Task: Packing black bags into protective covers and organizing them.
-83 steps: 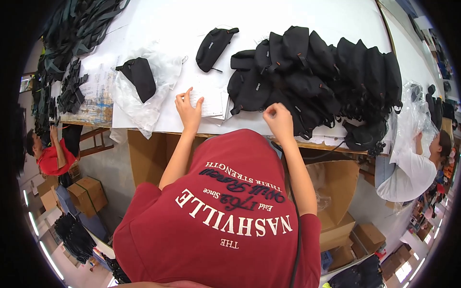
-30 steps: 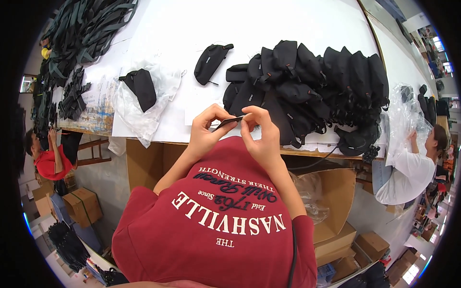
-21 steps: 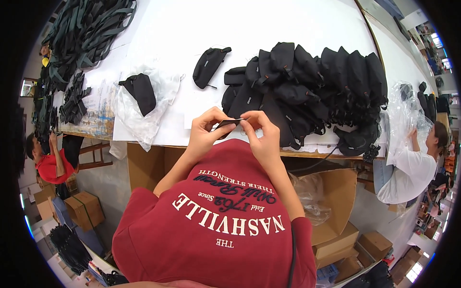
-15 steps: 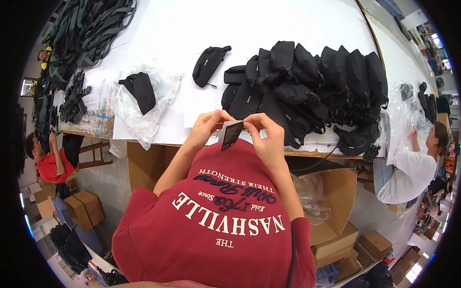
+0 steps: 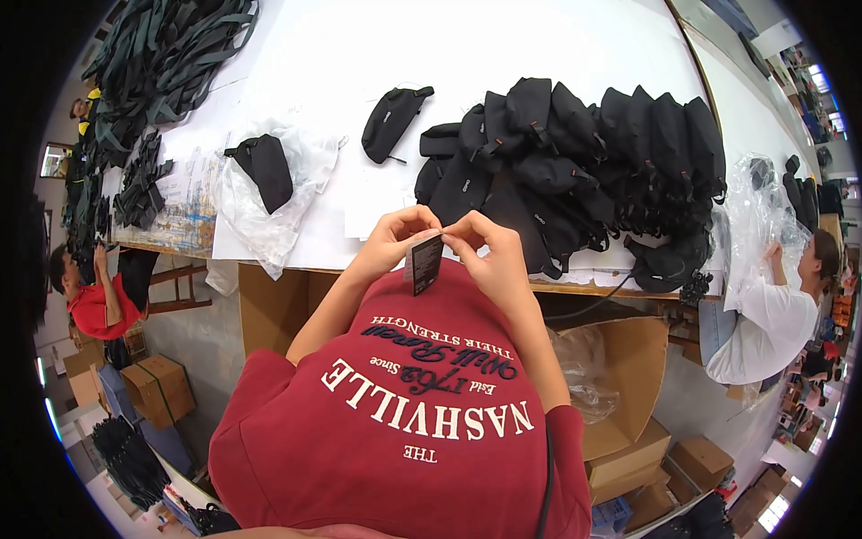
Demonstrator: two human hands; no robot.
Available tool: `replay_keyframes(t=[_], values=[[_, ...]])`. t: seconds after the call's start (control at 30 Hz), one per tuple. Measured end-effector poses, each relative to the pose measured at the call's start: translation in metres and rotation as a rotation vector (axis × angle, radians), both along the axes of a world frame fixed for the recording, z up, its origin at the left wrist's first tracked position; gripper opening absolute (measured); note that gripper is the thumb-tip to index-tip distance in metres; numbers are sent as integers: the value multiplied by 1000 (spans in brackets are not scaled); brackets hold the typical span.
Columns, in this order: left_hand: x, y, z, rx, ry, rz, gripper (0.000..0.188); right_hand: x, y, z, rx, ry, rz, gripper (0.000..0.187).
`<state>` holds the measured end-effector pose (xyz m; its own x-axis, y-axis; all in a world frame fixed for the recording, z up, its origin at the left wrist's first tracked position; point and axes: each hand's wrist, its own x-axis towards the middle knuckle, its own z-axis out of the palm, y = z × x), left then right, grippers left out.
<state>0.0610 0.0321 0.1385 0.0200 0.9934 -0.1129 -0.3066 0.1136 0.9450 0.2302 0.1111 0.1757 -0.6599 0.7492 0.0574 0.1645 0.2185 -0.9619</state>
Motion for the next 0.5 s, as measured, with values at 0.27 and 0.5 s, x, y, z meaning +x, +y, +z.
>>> replay_keyframes(t=[0.27, 0.5], values=[[6, 14, 2, 92, 74, 265, 7, 1, 15, -15, -607, 148, 169, 15], [-22, 18, -61, 37, 1389, 132, 26, 22, 26, -21, -554, 106, -41, 10]])
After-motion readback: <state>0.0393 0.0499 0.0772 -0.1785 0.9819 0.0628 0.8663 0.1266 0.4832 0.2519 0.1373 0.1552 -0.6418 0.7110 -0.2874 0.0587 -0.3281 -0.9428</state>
